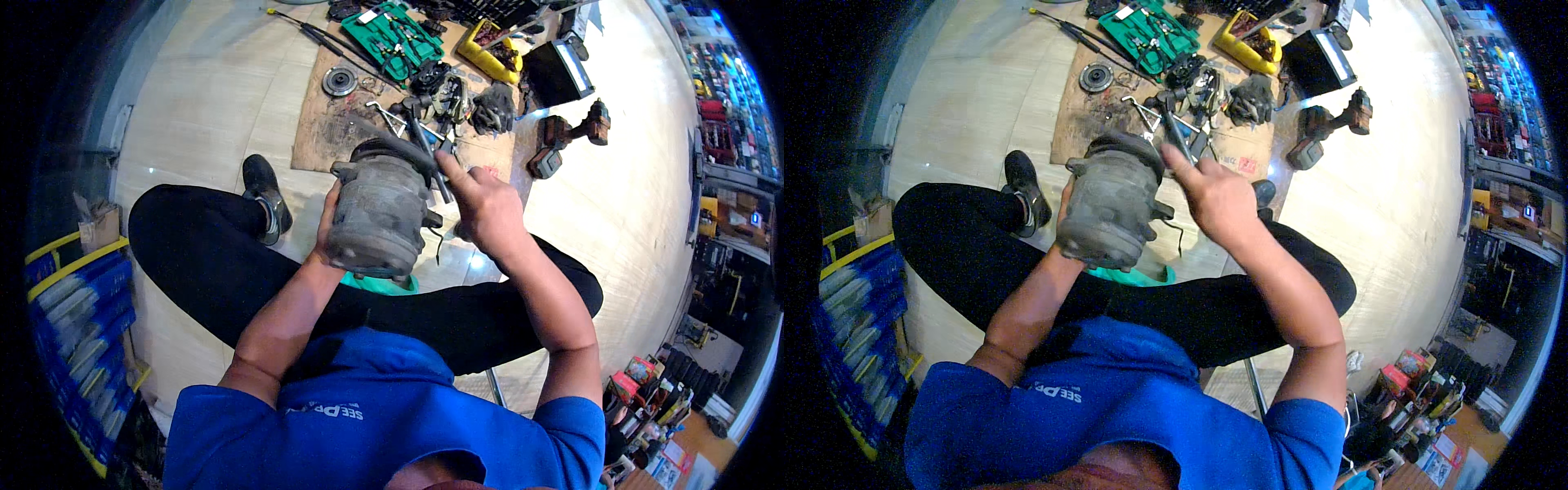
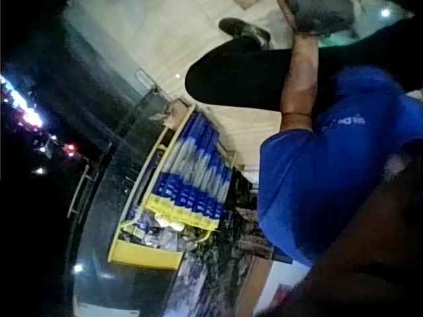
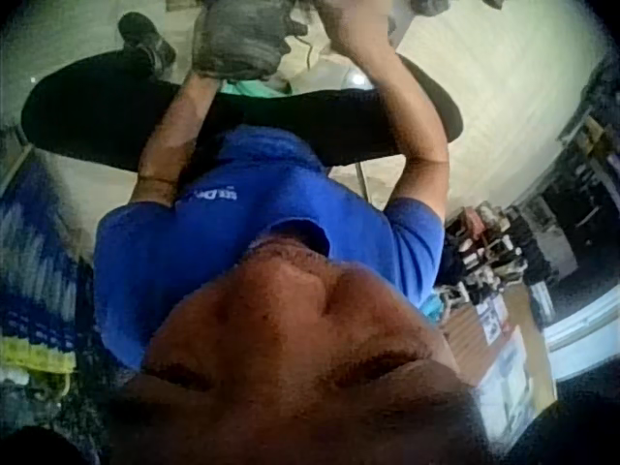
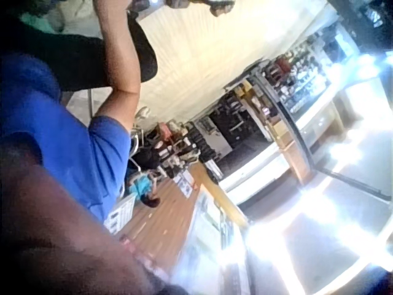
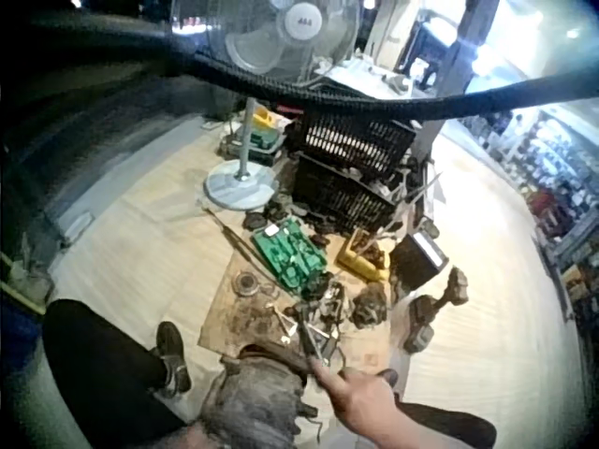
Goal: The person disassembles an AC compressor by prying off a component with a screwdriver, tapping it with a hammer, and using a wrench while holding the unit by hand.
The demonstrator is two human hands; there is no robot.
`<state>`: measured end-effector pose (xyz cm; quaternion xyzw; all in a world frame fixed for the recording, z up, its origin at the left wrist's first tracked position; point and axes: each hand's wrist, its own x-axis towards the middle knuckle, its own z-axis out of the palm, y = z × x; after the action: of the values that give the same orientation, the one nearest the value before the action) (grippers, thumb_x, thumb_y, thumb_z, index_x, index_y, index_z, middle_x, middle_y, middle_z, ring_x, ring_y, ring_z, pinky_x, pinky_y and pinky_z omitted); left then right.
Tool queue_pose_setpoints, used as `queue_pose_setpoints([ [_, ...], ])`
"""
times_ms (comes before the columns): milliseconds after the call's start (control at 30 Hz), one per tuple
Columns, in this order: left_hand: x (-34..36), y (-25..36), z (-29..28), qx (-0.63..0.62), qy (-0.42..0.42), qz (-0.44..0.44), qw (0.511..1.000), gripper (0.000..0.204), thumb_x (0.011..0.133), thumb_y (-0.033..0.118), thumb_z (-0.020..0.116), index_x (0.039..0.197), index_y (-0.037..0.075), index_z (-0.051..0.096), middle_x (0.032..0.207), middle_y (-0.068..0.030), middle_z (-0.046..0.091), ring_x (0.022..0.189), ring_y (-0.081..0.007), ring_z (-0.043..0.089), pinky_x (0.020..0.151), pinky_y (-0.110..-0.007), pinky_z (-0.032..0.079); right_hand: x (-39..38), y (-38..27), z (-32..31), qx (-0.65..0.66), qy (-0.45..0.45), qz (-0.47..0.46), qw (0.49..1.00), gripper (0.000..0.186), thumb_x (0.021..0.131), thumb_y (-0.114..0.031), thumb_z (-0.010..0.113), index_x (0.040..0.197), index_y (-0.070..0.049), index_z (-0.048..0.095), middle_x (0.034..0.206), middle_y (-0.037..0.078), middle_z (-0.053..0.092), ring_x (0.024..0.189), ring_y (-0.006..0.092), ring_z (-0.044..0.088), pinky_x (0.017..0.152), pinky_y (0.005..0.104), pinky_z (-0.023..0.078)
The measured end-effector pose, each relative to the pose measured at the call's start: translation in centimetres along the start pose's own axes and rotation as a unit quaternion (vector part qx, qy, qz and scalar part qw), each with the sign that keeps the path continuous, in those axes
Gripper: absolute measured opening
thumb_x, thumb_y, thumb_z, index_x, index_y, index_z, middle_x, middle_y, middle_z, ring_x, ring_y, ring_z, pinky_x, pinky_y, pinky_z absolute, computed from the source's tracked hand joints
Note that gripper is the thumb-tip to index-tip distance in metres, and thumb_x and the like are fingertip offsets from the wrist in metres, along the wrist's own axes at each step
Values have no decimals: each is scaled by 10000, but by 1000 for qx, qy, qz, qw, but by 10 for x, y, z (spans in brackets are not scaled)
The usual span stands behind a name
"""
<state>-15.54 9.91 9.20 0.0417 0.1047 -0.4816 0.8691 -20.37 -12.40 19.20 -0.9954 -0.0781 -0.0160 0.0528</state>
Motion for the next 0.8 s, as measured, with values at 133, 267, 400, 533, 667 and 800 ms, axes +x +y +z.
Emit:
queue_pose_setpoints([
  [133, 2, 6, -12, -12, -79, -1, 997, 778, 950, 609, 429, 1480, 43, 360, 1433, -220, 478, 1262, -380, 535, 1033, -563, 457, -7, -8, -14, 83, 100, -53, 990, 623, 845, -97, 590, 1427, -299, 497, 749, 93, 544, 616, 283, 608, 525, 399, 477],
  [267, 1, -1, -2, -25, 0, 21, 999, 761, 943, 614, 405, 1447, 44, 408, 1407, -210, 505, 1237, -381, 548, 1022, -550, 470, -3, 9, 1, 9, 12, 11, 1000, 628, 822, -82, 613, 1412, -276, 522, 728, 85, 535, 606, 290, 594, 528, 405, 477],
  [400, 2, 3, 3, -5, -6, 16, 1000, 733, 957, 600, 370, 1433, 46, 429, 1387, -203, 525, 1207, -391, 564, 990, -568, 488, -5, -7, -7, 108, 137, -29, 984, 634, 811, -66, 625, 1404, -268, 532, 730, 74, 526, 588, 291, 578, 519, 397, 473],
  [533, 0, 2, -1, -19, 27, 10, 999, 709, 960, 572, 376, 1435, 47, 425, 1374, -226, 529, 1169, -411, 586, 957, -582, 505, 1, -4, 2, 12, 55, -16, 998, 574, 798, -93, 655, 1344, -257, 593, 719, 70, 502, 575, 260, 566, 511, 383, 455],
  [667, 5, -3, -2, -11, 30, 25, 999, 700, 966, 565, 338, 1422, 44, 438, 1341, -242, 546, 1144, -419, 599, 928, -600, 517, -3, -7, -8, 75, 141, -52, 986, 599, 813, -108, 639, 1378, -287, 554, 726, 78, 508, 599, 261, 586, 515, 379, 462],
  [800, 2, 2, -2, 14, 27, 11, 999, 714, 973, 576, 347, 1442, 42, 416, 1378, -220, 526, 1204, -374, 575, 1001, -555, 481, 3, 3, 3, -41, 8, -7, 999, 568, 830, -121, 618, 1368, -293, 561, 727, 72, 522, 593, 251, 584, 496, 364, 460],
])
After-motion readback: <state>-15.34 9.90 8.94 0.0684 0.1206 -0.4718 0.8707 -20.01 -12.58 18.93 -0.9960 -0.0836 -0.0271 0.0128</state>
